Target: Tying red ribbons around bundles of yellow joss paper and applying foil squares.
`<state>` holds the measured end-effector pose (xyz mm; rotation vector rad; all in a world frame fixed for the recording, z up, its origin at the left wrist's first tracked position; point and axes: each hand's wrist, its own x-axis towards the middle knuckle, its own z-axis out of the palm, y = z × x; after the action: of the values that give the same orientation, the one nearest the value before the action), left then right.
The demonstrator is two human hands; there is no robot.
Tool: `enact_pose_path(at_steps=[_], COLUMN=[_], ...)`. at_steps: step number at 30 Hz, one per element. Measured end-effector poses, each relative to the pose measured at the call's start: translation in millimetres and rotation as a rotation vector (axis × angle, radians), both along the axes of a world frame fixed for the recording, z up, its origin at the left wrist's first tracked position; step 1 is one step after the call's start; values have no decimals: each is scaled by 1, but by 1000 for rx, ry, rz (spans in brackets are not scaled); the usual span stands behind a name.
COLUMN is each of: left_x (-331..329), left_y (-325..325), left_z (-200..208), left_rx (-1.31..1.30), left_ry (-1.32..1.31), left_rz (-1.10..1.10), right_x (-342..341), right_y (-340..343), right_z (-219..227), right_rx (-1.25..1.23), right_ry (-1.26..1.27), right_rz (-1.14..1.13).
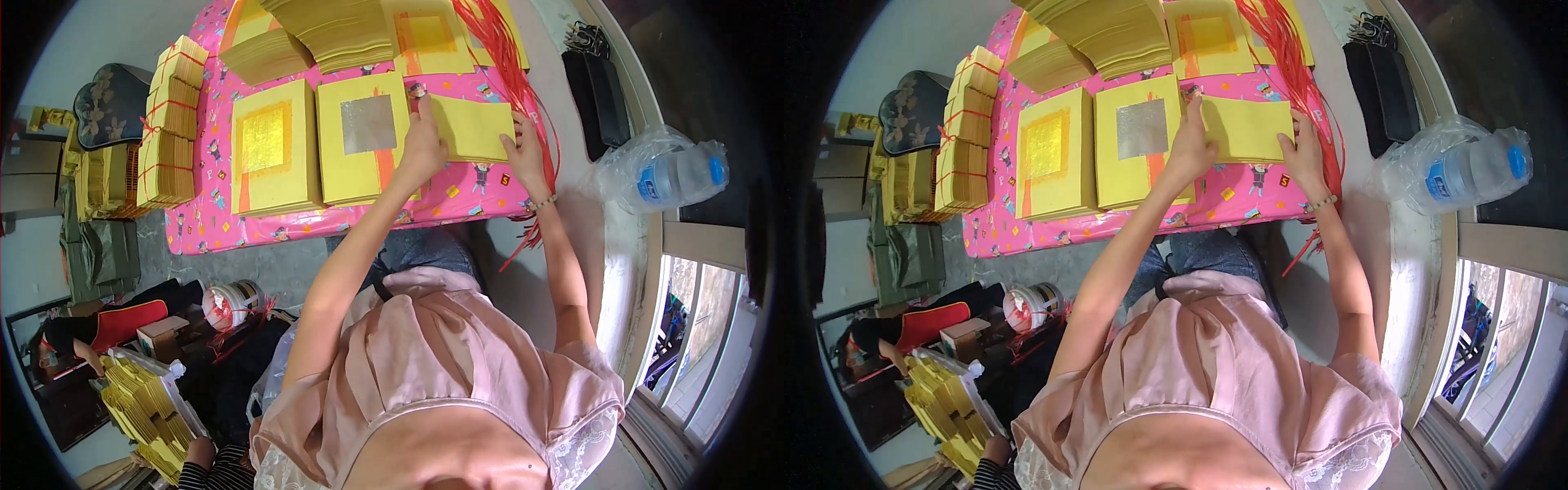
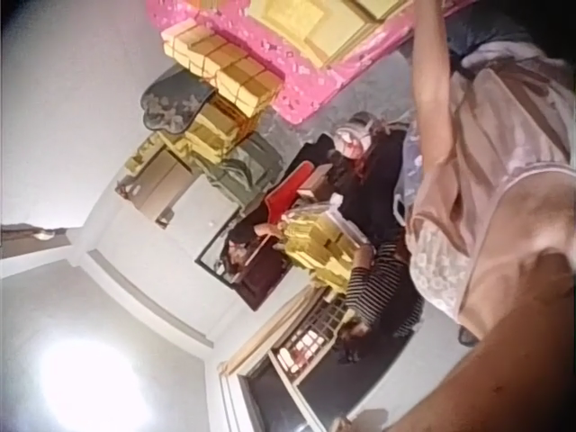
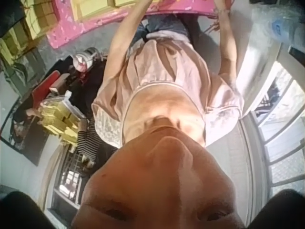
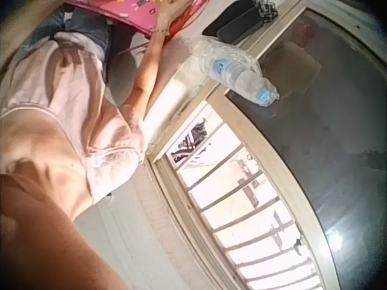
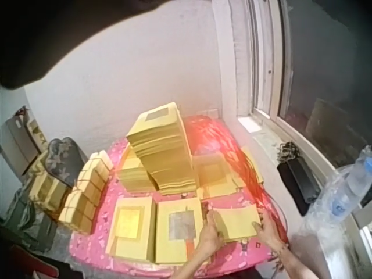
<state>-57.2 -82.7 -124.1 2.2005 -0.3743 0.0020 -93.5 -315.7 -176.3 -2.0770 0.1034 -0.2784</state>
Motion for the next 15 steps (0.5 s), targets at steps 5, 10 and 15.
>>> enact_pose_path(at_steps=[5, 10, 15], left_x=[-2, -8, -18], left_y=[-2, -5, -8], left_z=[1, -3, 3], left_rx=[153, 237, 548], left_ry=[125, 37, -351], left_rz=[-8, -2, -35], right_x=[-3, -6, -11], right_y=[10, 13, 17], right_z=[8, 13, 20], right_rx=[-29, -358, -481], right_ry=[15, -36, -66], right_rz=[-9, -20, -63])
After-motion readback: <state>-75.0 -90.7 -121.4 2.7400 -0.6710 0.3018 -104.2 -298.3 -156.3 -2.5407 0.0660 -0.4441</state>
